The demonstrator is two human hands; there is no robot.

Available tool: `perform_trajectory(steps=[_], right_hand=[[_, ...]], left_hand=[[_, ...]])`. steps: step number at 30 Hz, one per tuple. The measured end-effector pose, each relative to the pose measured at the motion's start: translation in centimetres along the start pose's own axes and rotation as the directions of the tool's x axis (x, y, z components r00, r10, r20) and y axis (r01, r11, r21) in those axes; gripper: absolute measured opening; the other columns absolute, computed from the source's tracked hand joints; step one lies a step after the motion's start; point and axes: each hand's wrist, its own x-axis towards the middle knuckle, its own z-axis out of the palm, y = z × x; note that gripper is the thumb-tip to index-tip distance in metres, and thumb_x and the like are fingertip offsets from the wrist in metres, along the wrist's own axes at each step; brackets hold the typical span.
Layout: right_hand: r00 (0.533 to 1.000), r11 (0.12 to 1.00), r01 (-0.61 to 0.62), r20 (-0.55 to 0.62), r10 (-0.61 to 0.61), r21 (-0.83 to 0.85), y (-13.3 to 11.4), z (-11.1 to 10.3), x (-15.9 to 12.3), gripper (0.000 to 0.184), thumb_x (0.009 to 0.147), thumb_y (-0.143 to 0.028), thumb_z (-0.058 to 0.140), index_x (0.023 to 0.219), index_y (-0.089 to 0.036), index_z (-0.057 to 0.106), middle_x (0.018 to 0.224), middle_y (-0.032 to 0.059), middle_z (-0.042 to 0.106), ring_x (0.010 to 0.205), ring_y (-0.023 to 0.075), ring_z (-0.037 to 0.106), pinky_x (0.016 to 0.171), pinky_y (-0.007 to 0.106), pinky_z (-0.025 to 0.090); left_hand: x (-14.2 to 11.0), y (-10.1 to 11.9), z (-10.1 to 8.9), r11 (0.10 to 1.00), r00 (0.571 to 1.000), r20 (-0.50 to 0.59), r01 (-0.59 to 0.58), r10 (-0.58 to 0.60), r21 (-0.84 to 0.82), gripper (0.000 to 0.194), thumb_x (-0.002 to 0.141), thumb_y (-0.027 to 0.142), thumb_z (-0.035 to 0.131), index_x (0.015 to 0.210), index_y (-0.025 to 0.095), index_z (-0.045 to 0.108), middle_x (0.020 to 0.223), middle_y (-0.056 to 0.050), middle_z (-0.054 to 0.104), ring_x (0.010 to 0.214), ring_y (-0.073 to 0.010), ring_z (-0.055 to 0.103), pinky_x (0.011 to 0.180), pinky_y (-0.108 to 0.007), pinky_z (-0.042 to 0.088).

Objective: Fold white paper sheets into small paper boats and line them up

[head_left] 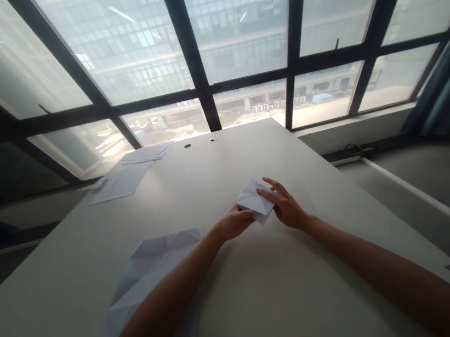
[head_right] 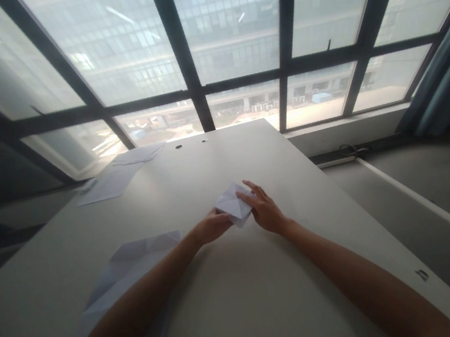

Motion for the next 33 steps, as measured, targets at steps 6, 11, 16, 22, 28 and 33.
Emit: perform_trajectory(steps=[6, 11, 16, 22, 28, 33], right_hand=[[0.998, 0.997, 0.062, -0.024, -0.061, 0.047, -0.1, 0.0, 0.0, 0.064, 0.090, -0.005, 0.043, 0.149, -0.029, 0.043, 0.159, 0.0104, 0.029, 0.144, 0.0293, 0.031, 0.112, 0.053, 0.038], [0.997, 0.979, 0.076, -0.026, -0.073, 0.188, -0.2, -0.1, 0.0, 0.075, 0.087, -0.021, 0.057, 0.156, -0.025, 0.028, 0.161, 0.0135, 0.024, 0.146, 0.0325, 0.027, 0.112, 0.053, 0.037], [0.948, 0.823, -0.253, -0.039, 0.316, 0.508, 1.3, 1.2, 0.1, 0.070, 0.088, -0.039, 0.064, 0.149, -0.020, 0.037, 0.118, 0.0145, 0.063, 0.087, 0.0220, 0.066, 0.071, 0.036, 0.057], [0.883, 0.649, -0.366, 0.030, 0.468, 0.667, 2.4, 1.6, 0.3, 0.059, 0.080, -0.037, 0.070, 0.133, -0.016, 0.053, 0.065, -0.0061, 0.056, 0.052, 0.0129, 0.058, 0.051, 0.026, 0.048], [0.869, 0.612, -0.370, 0.026, 0.495, 0.699, 2.0, 1.1, 0.6, 0.070, 0.078, -0.037, 0.072, 0.139, -0.014, 0.046, 0.066, -0.0041, 0.062, 0.055, 0.0134, 0.059, 0.053, 0.027, 0.048], [0.866, 0.595, -0.418, 0.105, 0.489, 0.687, 2.0, 1.1, 0.5, 0.085, 0.073, -0.032, 0.075, 0.147, -0.015, 0.038, 0.063, -0.0038, 0.065, 0.055, 0.0161, 0.062, 0.054, 0.028, 0.050]], left_hand=[[0.9, -0.2, -0.4, 0.942, 0.987, -0.145, 0.021, -0.074, -0.336, 0.036, 0.084, 0.030, 0.069, 0.115, 0.011, 0.068, 0.110, -0.012, 0.070, 0.092, -0.0211, 0.065, 0.083, -0.030, 0.051], [1.5, -0.6, -0.9, 0.942, 0.961, -0.275, -0.060, -0.036, -0.330, 0.025, 0.081, 0.020, 0.069, 0.104, 0.008, 0.071, 0.097, -0.010, 0.072, 0.081, -0.0183, 0.065, 0.076, -0.028, 0.051], [1.4, -0.7, -0.7, 0.949, 0.968, -0.253, -0.081, 0.001, -0.306, 0.027, 0.081, 0.025, 0.074, 0.103, 0.009, 0.071, 0.102, -0.011, 0.071, 0.088, -0.0202, 0.065, 0.083, -0.031, 0.051], [1.4, -1.2, -0.7, 0.991, 0.983, -0.176, -0.071, 0.051, -0.114, 0.049, 0.075, 0.029, 0.083, 0.118, 0.013, 0.065, 0.113, -0.014, 0.069, 0.097, -0.0236, 0.066, 0.088, -0.036, 0.051], [1.6, -1.6, -1.0, 0.991, 0.962, -0.235, -0.136, 0.135, 0.013, 0.082, 0.067, 0.027, 0.088, 0.139, 0.018, 0.051, 0.123, -0.015, 0.066, 0.105, -0.0270, 0.065, 0.085, -0.035, 0.052], [1.8, -1.8, -1.1, 0.985, 0.948, -0.270, -0.150, 0.169, 0.090, 0.088, 0.074, 0.033, 0.084, 0.148, 0.020, 0.039, 0.121, -0.015, 0.067, 0.101, -0.0254, 0.066, 0.086, -0.039, 0.054]])
